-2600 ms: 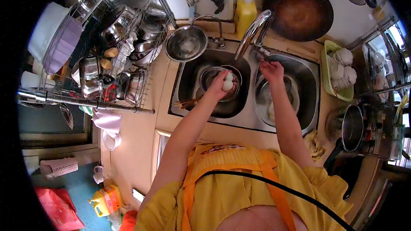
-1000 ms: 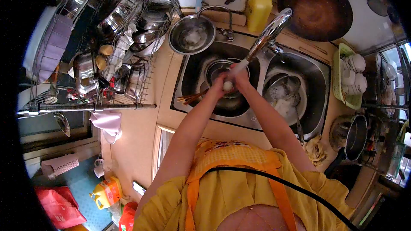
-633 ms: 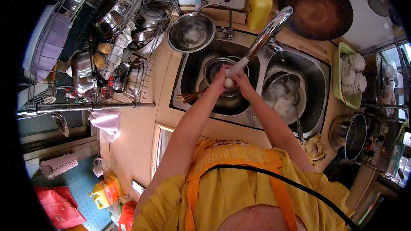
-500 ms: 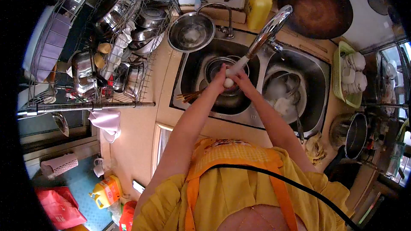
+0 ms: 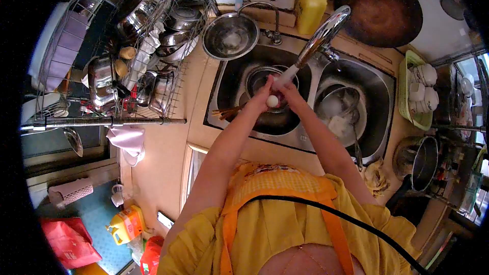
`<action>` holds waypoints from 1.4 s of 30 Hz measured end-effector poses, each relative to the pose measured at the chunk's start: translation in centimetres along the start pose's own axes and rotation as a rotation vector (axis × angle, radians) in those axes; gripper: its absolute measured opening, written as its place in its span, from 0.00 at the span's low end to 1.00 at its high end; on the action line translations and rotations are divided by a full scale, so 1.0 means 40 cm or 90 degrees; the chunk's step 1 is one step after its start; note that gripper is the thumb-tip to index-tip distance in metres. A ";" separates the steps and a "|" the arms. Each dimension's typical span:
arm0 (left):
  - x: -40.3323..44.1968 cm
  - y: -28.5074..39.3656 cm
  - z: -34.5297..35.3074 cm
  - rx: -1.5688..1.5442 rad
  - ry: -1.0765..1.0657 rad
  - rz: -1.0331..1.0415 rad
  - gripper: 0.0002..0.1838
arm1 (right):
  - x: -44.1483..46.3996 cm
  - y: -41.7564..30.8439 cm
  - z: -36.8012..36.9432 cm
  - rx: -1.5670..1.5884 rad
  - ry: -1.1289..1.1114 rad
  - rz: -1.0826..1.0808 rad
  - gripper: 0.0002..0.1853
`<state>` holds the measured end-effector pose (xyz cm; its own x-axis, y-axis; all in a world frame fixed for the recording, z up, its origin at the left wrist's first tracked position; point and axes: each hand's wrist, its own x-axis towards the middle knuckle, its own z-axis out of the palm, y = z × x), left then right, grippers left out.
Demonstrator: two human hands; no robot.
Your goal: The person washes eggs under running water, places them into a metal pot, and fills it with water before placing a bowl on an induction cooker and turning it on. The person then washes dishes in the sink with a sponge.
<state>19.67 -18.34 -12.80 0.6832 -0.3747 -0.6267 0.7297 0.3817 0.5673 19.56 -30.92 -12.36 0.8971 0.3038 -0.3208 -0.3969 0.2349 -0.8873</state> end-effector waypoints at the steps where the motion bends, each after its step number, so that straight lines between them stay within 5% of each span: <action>1: -0.003 0.000 -0.005 0.014 -0.004 -0.023 0.33 | -0.006 -0.013 0.008 0.019 -0.013 -0.031 0.18; 7: -0.013 -0.011 0.009 0.019 -0.031 -0.006 0.32 | 0.030 0.028 0.002 0.005 0.028 -0.073 0.15; 11: -0.002 -0.027 0.016 -0.019 -0.024 0.026 0.30 | 0.063 0.023 0.015 0.153 0.120 0.059 0.13; 14: -0.014 -0.002 -0.024 -0.025 -0.158 -0.060 0.27 | 0.025 -0.034 0.030 0.247 0.146 0.077 0.11; 20: -0.040 0.002 0.009 -0.306 -0.009 0.036 0.13 | 0.014 -0.023 -0.011 0.195 0.162 0.018 0.12; 26: 0.020 -0.011 0.030 -0.106 -0.176 0.163 0.10 | -0.015 0.007 -0.118 0.350 0.156 0.059 0.11; 29: 0.056 0.001 -0.013 -0.134 -0.283 0.032 0.09 | -0.036 0.005 -0.130 0.341 0.154 0.076 0.12; 32: 0.071 0.009 -0.013 -0.142 -0.305 0.070 0.08 | -0.056 0.007 -0.135 0.324 0.108 0.086 0.12; 35: 0.012 0.027 0.112 -0.220 -0.010 0.191 0.09 | -0.059 0.008 -0.120 0.369 0.072 0.067 0.11; 39: 0.011 0.014 0.072 -0.027 -0.076 0.227 0.11 | -0.047 0.002 -0.078 0.380 0.110 0.026 0.10; 42: -0.014 0.037 0.029 -0.091 -0.223 0.107 0.11 | -0.050 -0.010 -0.065 0.320 0.098 0.022 0.10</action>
<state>20.40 -18.57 -10.99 0.7787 -0.5523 -0.2976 0.6125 0.5665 0.5513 18.41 -34.01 -12.20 0.8850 0.1893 -0.4253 -0.4370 0.6526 -0.6189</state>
